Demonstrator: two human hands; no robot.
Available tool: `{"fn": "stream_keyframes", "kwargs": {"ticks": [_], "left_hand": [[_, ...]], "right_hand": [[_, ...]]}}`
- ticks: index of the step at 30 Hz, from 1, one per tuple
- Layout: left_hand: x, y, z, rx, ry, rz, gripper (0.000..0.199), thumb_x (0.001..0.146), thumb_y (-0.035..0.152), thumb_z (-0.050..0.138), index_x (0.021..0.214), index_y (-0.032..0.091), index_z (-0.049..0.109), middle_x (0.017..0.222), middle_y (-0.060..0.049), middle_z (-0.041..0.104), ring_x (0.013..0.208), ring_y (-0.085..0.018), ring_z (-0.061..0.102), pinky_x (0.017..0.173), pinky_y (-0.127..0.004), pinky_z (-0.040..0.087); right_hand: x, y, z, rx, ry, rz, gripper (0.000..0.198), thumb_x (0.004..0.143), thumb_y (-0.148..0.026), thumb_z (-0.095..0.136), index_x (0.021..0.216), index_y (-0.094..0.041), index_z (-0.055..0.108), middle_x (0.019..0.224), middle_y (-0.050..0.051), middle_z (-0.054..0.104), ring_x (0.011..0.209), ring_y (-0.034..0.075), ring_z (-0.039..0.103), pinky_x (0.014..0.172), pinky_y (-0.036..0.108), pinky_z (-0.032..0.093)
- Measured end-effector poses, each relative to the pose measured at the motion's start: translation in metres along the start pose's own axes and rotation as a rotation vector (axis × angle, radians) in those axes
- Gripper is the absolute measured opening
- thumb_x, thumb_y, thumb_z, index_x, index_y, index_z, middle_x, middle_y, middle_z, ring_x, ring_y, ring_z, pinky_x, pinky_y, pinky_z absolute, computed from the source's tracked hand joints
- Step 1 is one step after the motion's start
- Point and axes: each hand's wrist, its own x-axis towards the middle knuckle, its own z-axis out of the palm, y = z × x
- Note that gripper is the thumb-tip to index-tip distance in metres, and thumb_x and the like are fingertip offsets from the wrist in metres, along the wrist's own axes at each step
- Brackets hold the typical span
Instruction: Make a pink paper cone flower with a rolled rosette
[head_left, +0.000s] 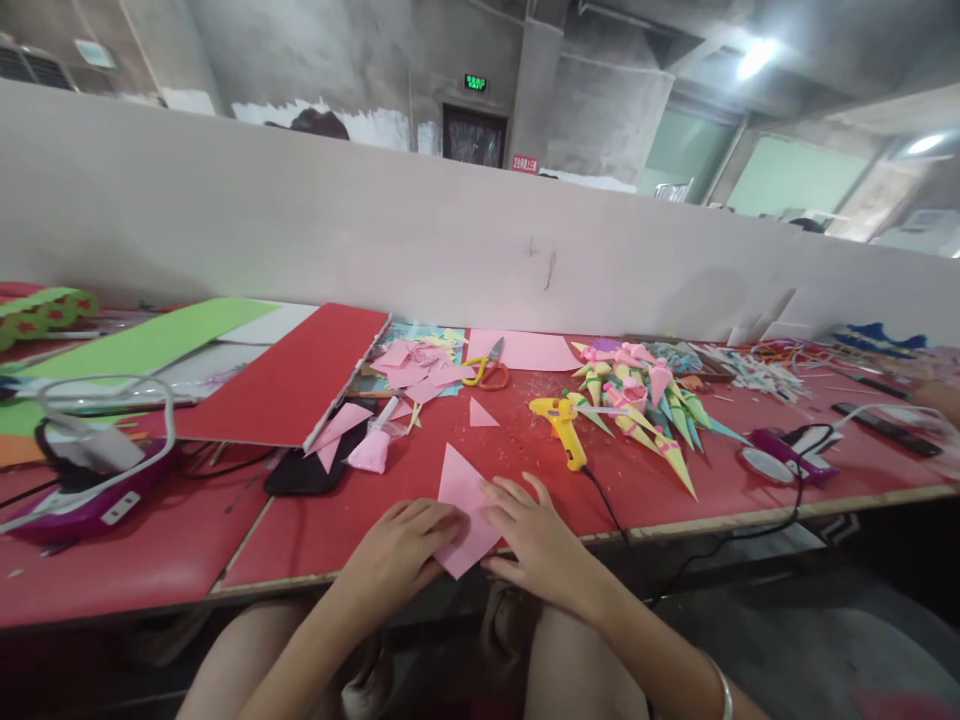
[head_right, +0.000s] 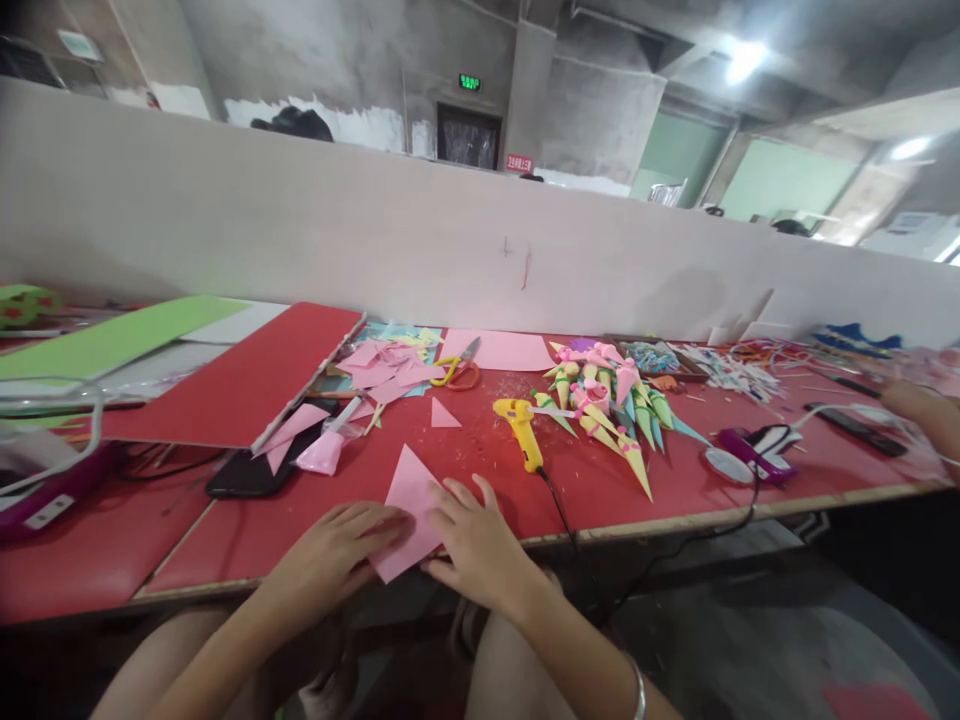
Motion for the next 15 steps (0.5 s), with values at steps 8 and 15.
{"fn": "stream_keyframes", "kwargs": {"ticks": [8, 15], "left_hand": [[-0.006, -0.011, -0.006, -0.004, -0.001, 0.015, 0.043, 0.072, 0.001, 0.044, 0.103, 0.025, 0.062, 0.102, -0.001, 0.067, 0.095, -0.018, 0.059, 0.084, -0.033, 0.044], [-0.007, -0.002, 0.005, 0.047, 0.168, -0.105, 0.017, 0.081, 0.023, 0.050, 0.087, 0.024, 0.066, 0.084, -0.001, 0.068, 0.077, -0.016, 0.060, 0.069, -0.028, 0.042]], "right_hand": [[0.005, 0.003, 0.001, 0.045, -0.008, 0.002, 0.024, 0.079, -0.029, 0.058, 0.102, -0.021, 0.057, 0.099, 0.004, 0.058, 0.093, 0.018, 0.049, 0.085, 0.033, 0.034], [0.011, 0.016, 0.007, 0.272, 0.081, -0.021, 0.014, 0.083, -0.020, 0.054, 0.093, -0.020, 0.065, 0.092, 0.003, 0.060, 0.086, 0.014, 0.052, 0.076, 0.026, 0.040]]}}
